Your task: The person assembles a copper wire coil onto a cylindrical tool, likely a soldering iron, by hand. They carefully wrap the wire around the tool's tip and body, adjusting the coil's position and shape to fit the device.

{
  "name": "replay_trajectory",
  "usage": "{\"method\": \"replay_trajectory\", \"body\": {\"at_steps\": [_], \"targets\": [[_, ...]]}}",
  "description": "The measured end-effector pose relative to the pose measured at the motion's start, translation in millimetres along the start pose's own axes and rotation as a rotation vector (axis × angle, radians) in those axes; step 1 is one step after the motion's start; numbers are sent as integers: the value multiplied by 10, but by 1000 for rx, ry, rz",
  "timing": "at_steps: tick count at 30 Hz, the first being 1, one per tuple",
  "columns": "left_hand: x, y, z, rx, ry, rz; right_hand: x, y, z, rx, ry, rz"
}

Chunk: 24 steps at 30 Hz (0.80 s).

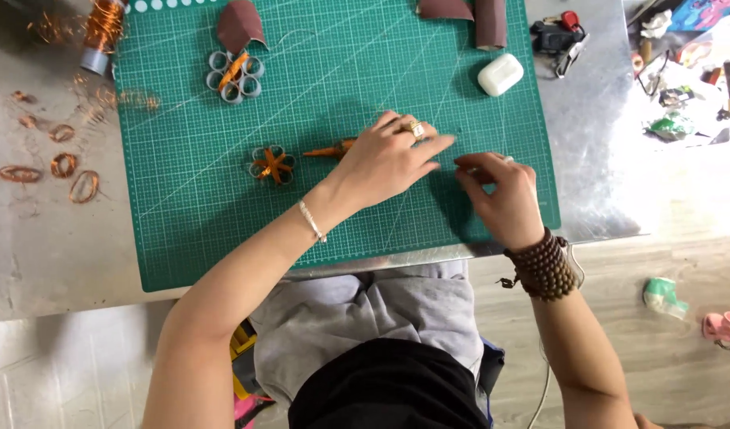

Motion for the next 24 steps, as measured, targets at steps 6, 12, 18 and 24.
{"method": "replay_trajectory", "body": {"at_steps": [6, 12, 18, 24], "targets": [[-189, 83, -133, -175, -186, 596, -236, -143, -139, 246, -1, -471], [-364, 31, -187, -259, -298, 1022, -239, -235, -342, 149, 74, -573], [-311, -59, -88, -225, -17, 736, 101, -266, -417, 112, 165, -637], [-165, -117, 2, 7, 98, 228, 17, -151, -371, 21, 83, -397]]}}
Point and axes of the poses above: each hand's wrist, its own z-axis away from the middle knuckle, its own x-axis out of the palm, y = z × x, the point moved 2 cm from there along -z, towards the middle knuckle, and after that the axes turned 11 degrees about -x, right-handed, at the moved point
